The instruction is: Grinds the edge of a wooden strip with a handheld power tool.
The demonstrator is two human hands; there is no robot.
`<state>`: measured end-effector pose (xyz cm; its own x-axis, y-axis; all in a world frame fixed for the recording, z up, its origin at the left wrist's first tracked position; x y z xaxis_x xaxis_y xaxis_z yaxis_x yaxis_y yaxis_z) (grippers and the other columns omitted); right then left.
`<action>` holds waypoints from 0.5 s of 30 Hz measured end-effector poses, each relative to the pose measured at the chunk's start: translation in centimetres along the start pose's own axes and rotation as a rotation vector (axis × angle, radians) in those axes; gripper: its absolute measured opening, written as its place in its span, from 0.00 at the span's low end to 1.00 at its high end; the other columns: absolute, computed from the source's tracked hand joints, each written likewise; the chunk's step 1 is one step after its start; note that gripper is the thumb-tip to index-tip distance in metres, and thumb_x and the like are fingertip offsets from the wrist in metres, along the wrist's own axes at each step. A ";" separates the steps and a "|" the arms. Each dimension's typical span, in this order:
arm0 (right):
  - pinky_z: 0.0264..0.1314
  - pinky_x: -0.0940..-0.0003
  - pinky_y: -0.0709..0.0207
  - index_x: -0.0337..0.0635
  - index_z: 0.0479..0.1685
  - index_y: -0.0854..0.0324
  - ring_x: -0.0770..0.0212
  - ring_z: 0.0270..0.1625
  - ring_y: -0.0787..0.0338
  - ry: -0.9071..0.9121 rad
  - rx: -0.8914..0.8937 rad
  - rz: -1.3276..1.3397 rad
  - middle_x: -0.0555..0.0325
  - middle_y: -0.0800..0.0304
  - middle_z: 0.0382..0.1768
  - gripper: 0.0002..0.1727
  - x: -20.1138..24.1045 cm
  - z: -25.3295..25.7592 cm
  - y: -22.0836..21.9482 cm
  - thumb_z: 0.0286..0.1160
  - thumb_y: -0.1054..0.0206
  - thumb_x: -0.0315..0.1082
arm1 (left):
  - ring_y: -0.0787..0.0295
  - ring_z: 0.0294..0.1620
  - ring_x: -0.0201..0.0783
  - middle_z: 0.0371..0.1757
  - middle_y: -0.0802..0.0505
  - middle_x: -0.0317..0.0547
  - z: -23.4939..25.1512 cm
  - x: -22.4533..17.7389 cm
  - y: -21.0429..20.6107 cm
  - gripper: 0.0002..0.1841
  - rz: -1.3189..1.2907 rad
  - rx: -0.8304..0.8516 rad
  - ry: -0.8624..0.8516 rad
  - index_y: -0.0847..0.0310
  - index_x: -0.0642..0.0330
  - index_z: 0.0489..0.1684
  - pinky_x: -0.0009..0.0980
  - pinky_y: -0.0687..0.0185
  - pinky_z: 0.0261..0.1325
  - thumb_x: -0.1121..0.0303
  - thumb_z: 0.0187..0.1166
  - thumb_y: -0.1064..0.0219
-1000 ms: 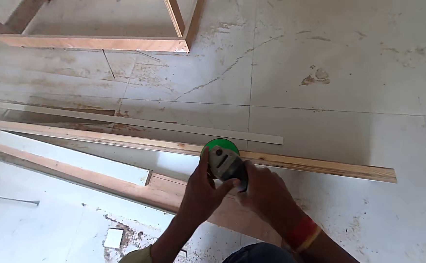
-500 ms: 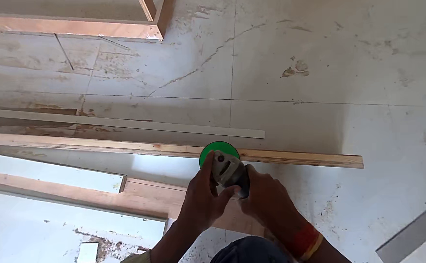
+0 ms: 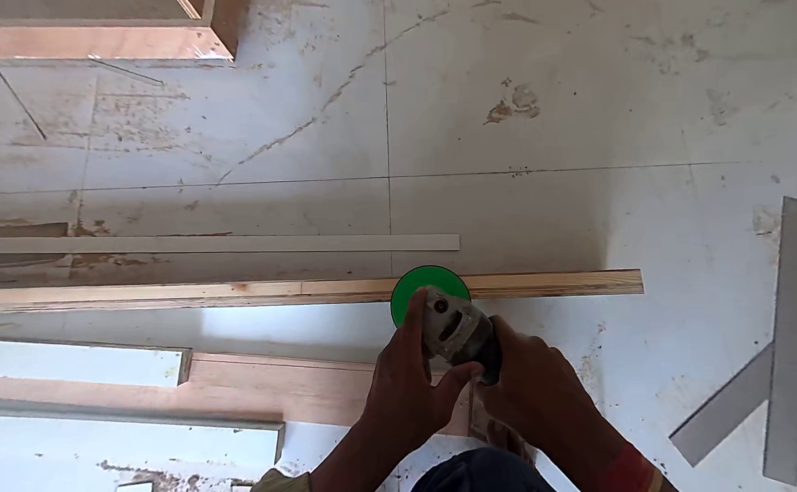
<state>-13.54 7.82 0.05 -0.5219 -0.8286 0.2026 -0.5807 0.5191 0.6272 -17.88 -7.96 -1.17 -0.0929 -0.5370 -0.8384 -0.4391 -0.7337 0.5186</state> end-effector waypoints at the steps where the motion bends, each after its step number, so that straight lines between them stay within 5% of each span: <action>1: 0.41 0.50 0.17 0.54 0.63 0.20 0.52 0.42 0.06 0.001 -0.015 0.007 0.58 0.08 0.36 0.30 -0.4 0.1 0.2 0.54 0.21 0.44 | 0.20 0.25 0.26 0.40 0.10 0.41 0.2 -0.2 -0.3 0.54 -0.007 0.003 0.000 0.46 0.60 0.92 0.24 0.18 0.30 0.35 0.69 0.27; 7: 0.36 0.51 0.18 0.55 0.58 0.19 0.54 0.38 0.07 0.014 -0.085 0.014 0.60 0.09 0.32 0.28 -2.3 0.3 0.7 0.50 0.20 0.44 | 0.19 0.26 0.26 0.42 0.10 0.42 0.9 -1.1 -2.0 0.55 -0.025 0.013 -0.020 0.47 0.59 0.93 0.24 0.17 0.31 0.35 0.69 0.27; 10: 0.32 0.51 0.18 0.54 0.55 0.18 0.54 0.35 0.07 0.037 -0.151 0.014 0.61 0.10 0.29 0.28 -3.2 0.1 1.0 0.47 0.19 0.43 | 0.08 0.48 0.32 0.56 0.07 0.48 0.9 -1.9 -2.6 0.54 0.005 0.013 -0.044 0.48 0.60 0.92 0.34 0.09 0.51 0.34 0.70 0.28; 15: 0.27 0.53 0.20 0.55 0.49 0.18 0.56 0.31 0.09 0.042 -0.228 0.016 0.63 0.13 0.25 0.25 -5.7 -0.3 1.5 0.45 0.20 0.45 | 0.15 0.31 0.31 0.48 0.08 0.47 1.2 -3.2 -4.8 0.54 -0.019 0.042 -0.070 0.47 0.62 0.92 0.30 0.12 0.37 0.36 0.71 0.28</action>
<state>-11.26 13.21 0.06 -0.5007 -0.8310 0.2423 -0.4133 0.4755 0.7766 -16.53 -2.25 -1.14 -0.1458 -0.4918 -0.8584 -0.4782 -0.7245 0.4964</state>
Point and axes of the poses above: each hand's wrist, its own z-axis towards the middle knuckle, its own y-axis out of the back of the hand, x = y × z, the point moved 8 cm from there along z, towards the middle knuckle
